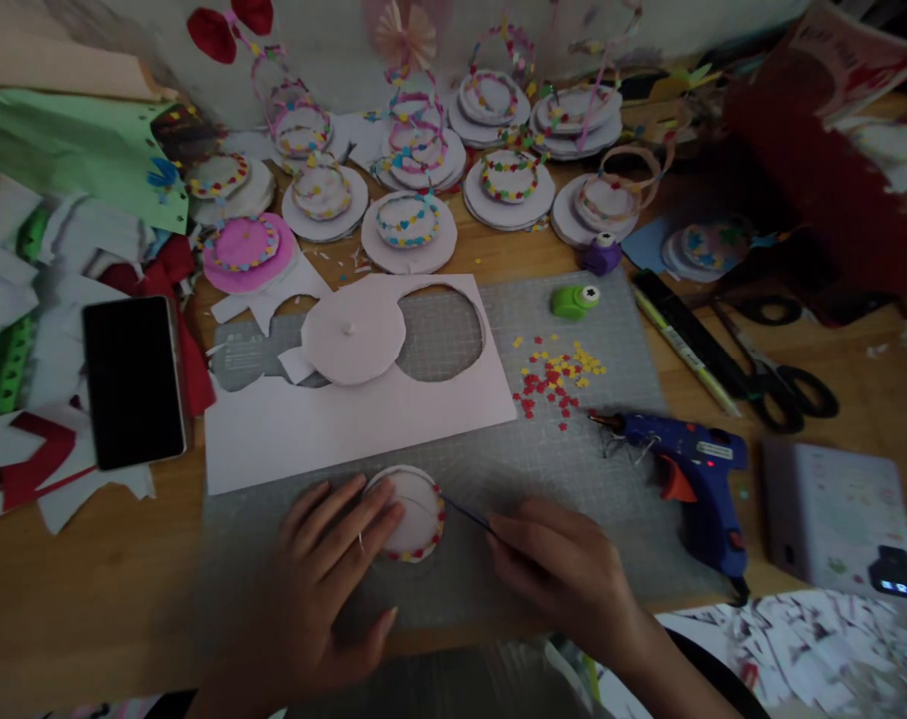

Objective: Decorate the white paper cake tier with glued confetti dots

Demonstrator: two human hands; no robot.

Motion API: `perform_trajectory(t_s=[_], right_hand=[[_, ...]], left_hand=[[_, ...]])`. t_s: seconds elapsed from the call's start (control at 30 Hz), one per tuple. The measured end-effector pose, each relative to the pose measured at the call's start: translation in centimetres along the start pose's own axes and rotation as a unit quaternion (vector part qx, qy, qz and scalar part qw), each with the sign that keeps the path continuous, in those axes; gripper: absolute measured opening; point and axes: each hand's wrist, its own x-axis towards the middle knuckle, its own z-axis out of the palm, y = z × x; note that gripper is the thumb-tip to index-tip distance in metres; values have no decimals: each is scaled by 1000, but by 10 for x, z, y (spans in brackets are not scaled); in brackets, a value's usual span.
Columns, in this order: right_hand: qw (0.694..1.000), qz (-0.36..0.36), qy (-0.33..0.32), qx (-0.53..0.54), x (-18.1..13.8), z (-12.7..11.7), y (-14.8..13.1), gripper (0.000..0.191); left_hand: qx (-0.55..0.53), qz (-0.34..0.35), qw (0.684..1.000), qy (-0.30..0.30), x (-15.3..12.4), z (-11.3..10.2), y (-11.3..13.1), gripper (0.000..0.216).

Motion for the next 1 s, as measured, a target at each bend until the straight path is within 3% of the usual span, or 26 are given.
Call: perform_trajectory(t_s=[0.17,0.5,0.8,1.0], right_hand=[[999,8,24,34,2,2,0,12],[999,22,16,41,4,2,-1,11],[995,86,18,56,2,-3,-5,6],[995,80,11,50,3,-1,-4,6]], left_hand=[[0,6,1000,3,1,0,-2,71],[-4,11,1000,9,1,0,0,70],[-32,-12,999,38,1,3,3,68],[-38,-16,998,38,1,3,4,68]])
